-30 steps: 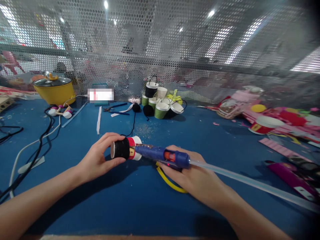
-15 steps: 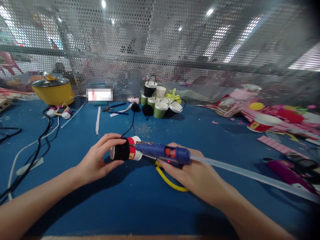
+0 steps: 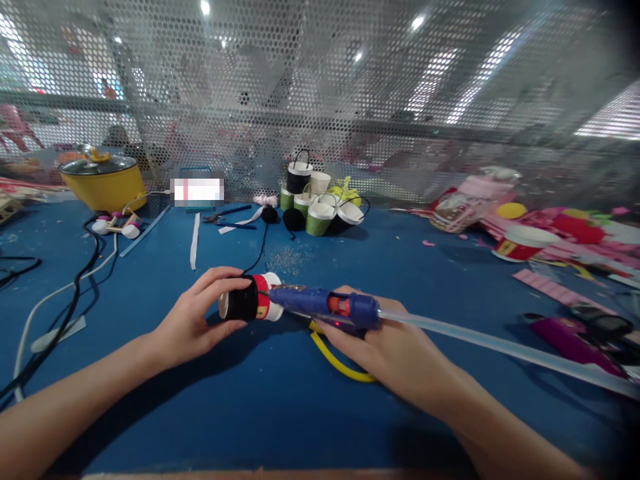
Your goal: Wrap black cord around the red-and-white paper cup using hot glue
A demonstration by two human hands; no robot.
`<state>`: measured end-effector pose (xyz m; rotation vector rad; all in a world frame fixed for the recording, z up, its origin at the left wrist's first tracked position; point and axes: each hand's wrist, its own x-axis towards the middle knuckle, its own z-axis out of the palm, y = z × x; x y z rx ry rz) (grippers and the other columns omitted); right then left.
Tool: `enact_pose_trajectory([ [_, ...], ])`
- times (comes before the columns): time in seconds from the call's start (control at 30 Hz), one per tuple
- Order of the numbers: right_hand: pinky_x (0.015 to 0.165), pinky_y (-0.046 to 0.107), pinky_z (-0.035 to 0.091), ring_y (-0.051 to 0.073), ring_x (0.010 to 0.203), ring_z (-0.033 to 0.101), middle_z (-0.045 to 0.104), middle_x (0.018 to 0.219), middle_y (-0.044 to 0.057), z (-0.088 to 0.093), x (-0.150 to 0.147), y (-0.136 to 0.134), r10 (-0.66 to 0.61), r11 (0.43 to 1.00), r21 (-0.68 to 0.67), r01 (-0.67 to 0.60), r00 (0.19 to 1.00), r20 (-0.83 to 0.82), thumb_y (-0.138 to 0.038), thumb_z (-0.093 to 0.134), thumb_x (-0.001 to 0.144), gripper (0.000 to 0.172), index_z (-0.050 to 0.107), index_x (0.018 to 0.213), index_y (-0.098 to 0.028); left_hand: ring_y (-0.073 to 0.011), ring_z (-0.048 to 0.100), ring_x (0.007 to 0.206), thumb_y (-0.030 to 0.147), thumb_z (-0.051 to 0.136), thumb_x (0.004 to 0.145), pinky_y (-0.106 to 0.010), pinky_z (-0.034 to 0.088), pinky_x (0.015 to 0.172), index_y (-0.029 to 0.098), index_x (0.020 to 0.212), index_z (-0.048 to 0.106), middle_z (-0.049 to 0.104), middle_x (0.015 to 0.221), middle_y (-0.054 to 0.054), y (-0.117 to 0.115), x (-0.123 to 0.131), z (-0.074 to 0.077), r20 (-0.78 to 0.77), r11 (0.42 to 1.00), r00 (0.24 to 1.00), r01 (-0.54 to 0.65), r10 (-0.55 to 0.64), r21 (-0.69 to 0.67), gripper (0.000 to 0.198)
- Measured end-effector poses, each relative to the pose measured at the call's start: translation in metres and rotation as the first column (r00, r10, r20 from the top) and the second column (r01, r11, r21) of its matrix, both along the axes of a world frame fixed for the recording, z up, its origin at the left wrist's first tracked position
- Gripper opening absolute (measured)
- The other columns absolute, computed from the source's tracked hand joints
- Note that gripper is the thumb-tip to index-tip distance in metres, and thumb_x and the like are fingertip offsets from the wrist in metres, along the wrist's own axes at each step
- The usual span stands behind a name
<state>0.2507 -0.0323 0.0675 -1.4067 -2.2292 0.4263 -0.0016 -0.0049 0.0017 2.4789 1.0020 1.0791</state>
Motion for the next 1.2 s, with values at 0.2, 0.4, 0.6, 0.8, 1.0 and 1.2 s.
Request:
enact_pose_trajectory([
  [0.2, 0.052, 0.028, 0.045, 0.016, 0.053, 0.052, 0.060, 0.064, 0.004, 0.0013, -0.0003, 0.0024, -0.002, 1.000, 0.001, 0.002, 1.000, -0.001, -0.024, 0.048, 0.079, 0.015, 0.059, 0.070, -0.026, -0.0240, 0.052, 0.112, 0.020, 0.059, 0.081, -0.040, 0.047, 0.093, 0.023, 0.119, 0.047, 0.050, 0.122, -0.011, -0.0005, -0.0003, -0.0004, -0.006, 0.998, 0.999, 0.053, -0.053, 0.031, 0.039],
  [0.4, 0.068, 0.035, 0.047, 0.023, 0.071, 0.059, 0.063, 0.077, 0.010, -0.0004, 0.0014, 0.0068, 0.043, 0.998, 0.041, -0.046, 0.996, 0.083, -0.027, 0.045, 0.082, 0.019, 0.061, 0.075, -0.023, -0.0229, 0.049, 0.115, 0.016, 0.055, 0.084, -0.040, 0.045, 0.095, 0.022, 0.119, 0.046, 0.048, 0.123, -0.012, -0.0018, 0.0003, -0.0006, -0.063, 0.989, 0.990, 0.132, -0.128, 0.069, 0.037],
  [0.6, 0.057, 0.029, 0.046, 0.017, 0.057, 0.055, 0.062, 0.070, 0.006, -0.0006, 0.0007, 0.0031, 0.000, 1.000, 0.005, 0.000, 0.999, 0.046, -0.021, 0.049, 0.079, 0.013, 0.061, 0.074, -0.023, -0.0228, 0.051, 0.113, 0.019, 0.059, 0.082, -0.038, 0.046, 0.095, 0.023, 0.119, 0.046, 0.049, 0.123, -0.012, -0.0018, 0.0001, 0.0000, -0.010, 0.995, 0.996, 0.091, -0.091, 0.029, 0.039],
  [0.8, 0.045, 0.024, 0.040, 0.013, 0.047, 0.048, 0.059, 0.059, 0.001, -0.0034, 0.0017, -0.0005, 0.020, 0.997, 0.075, -0.023, 0.999, 0.030, -0.019, 0.050, 0.078, 0.013, 0.062, 0.072, -0.022, -0.0234, 0.052, 0.110, 0.025, 0.064, 0.079, -0.040, 0.046, 0.093, 0.023, 0.118, 0.047, 0.051, 0.119, -0.010, 0.0007, 0.0004, 0.0000, 0.112, 0.993, 0.993, 0.047, -0.035, -0.109, 0.042],
  [1.0, 0.044, 0.025, 0.038, 0.013, 0.047, 0.049, 0.059, 0.058, 0.000, -0.0054, 0.0013, -0.0019, 0.051, 0.996, 0.069, -0.053, 0.998, 0.021, -0.018, 0.051, 0.077, 0.012, 0.058, 0.069, -0.022, -0.0213, 0.055, 0.103, 0.028, 0.065, 0.077, -0.037, 0.049, 0.087, 0.024, 0.115, 0.049, 0.053, 0.112, -0.007, 0.0037, 0.0021, -0.0025, 0.220, 0.958, 0.975, 0.041, 0.023, -0.284, 0.042],
  [1.2, 0.049, 0.025, 0.042, 0.013, 0.051, 0.053, 0.058, 0.060, -0.001, -0.0078, -0.0001, -0.0017, 0.009, 1.000, 0.012, -0.009, 1.000, -0.014, -0.020, 0.052, 0.077, 0.013, 0.050, 0.064, -0.023, -0.0209, 0.057, 0.100, 0.030, 0.066, 0.075, -0.037, 0.050, 0.085, 0.024, 0.113, 0.051, 0.055, 0.108, -0.005, 0.0027, 0.0024, -0.0027, 0.252, 0.933, 0.966, 0.036, 0.059, -0.357, 0.041],
])
